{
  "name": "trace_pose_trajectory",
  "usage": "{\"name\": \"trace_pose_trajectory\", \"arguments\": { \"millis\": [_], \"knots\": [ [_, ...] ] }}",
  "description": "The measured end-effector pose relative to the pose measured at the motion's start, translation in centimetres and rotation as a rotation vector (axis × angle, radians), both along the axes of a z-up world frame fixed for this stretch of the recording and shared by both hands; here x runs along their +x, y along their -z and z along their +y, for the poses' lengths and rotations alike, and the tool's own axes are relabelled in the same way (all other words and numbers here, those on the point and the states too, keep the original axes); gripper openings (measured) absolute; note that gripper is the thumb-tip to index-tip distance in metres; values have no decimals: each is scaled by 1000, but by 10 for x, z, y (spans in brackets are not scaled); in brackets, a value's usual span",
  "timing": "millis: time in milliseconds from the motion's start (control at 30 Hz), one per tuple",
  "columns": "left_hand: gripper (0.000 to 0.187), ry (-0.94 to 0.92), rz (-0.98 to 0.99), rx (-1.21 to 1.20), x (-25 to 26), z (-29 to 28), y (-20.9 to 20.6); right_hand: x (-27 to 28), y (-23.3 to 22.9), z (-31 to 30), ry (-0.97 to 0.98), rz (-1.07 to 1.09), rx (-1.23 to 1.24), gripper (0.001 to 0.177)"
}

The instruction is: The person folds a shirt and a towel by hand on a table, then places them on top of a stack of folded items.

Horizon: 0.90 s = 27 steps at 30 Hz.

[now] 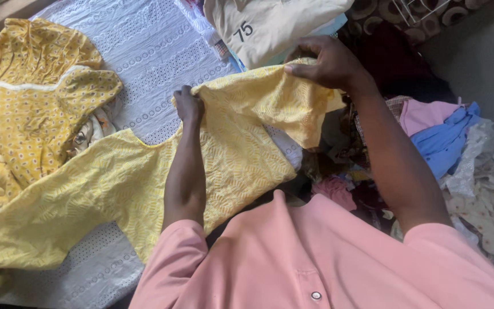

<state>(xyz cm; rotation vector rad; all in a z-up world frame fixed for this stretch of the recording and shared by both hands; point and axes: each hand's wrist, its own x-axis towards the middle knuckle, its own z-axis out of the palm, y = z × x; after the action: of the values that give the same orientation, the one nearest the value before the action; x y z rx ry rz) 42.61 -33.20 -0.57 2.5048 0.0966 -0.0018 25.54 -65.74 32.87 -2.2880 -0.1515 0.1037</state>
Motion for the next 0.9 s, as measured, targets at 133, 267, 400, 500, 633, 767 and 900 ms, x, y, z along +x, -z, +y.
{"name": "trace_pose_trajectory", "arguments": {
  "millis": [133,267,400,500,633,767,900],
  "knots": [
    [52,24,-375,-160,-54,-26,-72,8,1,4,17,-303,-3,22],
    [58,231,42,-817,-145,-71,-159,17,-3,24,-23,-326,94,22],
    [89,445,-317,-759,-197,-108,-209,13,-7,58,24,-131,161,24],
    [76,295,-344,-696,-189,-126,-196,9,5,70,-107,-70,192,27],
    [24,133,-134,-1224,-154,-121,-155,4,60,64,-242,-325,447,30],
    [19,92,-218,-1152,-131,-96,-134,-16,177,60,345,-65,803,19],
    [18,90,-247,-1117,-119,-81,-129,-48,310,55,345,-163,335,16]
  ]
}}
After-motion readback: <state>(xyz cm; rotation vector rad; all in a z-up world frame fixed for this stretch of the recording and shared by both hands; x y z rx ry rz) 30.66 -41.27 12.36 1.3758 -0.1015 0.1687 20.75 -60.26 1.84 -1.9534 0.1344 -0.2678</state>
